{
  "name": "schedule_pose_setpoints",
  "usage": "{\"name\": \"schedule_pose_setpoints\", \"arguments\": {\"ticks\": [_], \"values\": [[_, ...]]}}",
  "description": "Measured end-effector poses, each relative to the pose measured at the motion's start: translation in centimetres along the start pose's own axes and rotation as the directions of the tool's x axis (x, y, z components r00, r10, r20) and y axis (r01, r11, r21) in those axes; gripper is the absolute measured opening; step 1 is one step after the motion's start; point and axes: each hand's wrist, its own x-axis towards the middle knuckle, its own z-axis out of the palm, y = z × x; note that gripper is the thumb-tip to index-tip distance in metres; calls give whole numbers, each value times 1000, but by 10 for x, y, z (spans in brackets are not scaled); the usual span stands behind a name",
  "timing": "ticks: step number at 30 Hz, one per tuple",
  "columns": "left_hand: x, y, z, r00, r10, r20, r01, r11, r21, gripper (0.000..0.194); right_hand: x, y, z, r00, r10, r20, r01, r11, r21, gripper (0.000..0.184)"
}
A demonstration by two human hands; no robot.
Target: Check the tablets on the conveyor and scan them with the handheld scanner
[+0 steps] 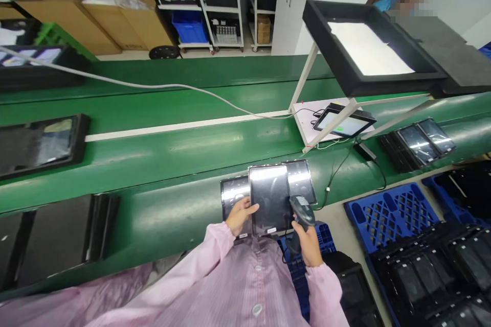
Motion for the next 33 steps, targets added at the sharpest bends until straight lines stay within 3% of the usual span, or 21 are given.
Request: {"name": "schedule_pose_setpoints", "arguments": {"ticks": [4, 6, 9, 11, 13, 15, 16, 17, 18, 19, 20, 21, 22, 24, 25, 28, 33], "values": [[75, -20, 74, 998, -39, 41, 38, 999, 23, 55, 25, -17, -75, 980, -41, -195, 16, 992, -126, 60], [107, -30, 105, 998, -53, 29, 52, 998, 43, 51, 29, -19, -104, 971, -26, -238, -17, 984, -178, 62], [135, -42, 138, 998, -49, -31, 51, 995, 88, 44, 23, -13, -129, 976, 4, -217, -50, 978, -204, 62], [136, -45, 145, 996, -10, -89, 21, 992, 128, 40, 18, -5, -134, 981, 22, -194, -63, 977, -205, 62], [123, -42, 132, 987, 48, -155, -22, 986, 164, 41, 15, 5, -133, 985, 55, -162, -87, 977, -197, 62], [97, -32, 96, 960, 183, -213, -136, 966, 220, 48, 13, 16, -128, 990, 87, -107, -105, 979, -175, 61], [82, -26, 72, 926, 279, -254, -210, 941, 266, 51, 13, 20, -124, 992, 98, -74, -109, 982, -155, 60], [65, -21, 45, 860, 421, -288, -314, 882, 351, 54, 13, 24, -119, 993, 108, -42, -113, 985, -132, 59], [49, -17, 17, 763, 542, -352, -370, 813, 449, 56, 13, 26, -112, 993, 116, -12, -117, 987, -109, 58], [34, -15, -10, 673, 598, -434, -361, 778, 514, 60, 13, 27, -105, 992, 126, 12, -124, 988, -92, 57], [22, -15, -34, 650, 575, -497, -317, 799, 511, 64, 12, 27, -97, 990, 137, 31, -134, 987, -84, 58], [14, -18, -55, 682, 487, -546, -258, 859, 443, 65, 11, 25, -88, 988, 148, 44, -144, 986, -84, 58], [9, -23, -71, 749, 353, -561, -191, 925, 327, 65, 9, 23, -80, 986, 157, 53, -152, 984, -89, 60], [7, -37, -89, 869, 85, -487, -55, 996, 76, 63, 5, 16, -65, 984, 168, 62, -162, 982, -92, 64], [9, -45, -92, 894, 9, -448, -13, 1000, -6, 63, 2, 13, -58, 983, 171, 62, -165, 982, -92, 65], [21, -58, -83, 903, -21, -430, -10, 997, -71, 65, -8, 9, -45, 985, 170, 43, -165, 982, -90, 65], [46, -59, -55, 933, 73, -353, -87, 996, -22, 70, -29, 10, -25, 987, 152, 43, -144, 978, -154, 58]]}}
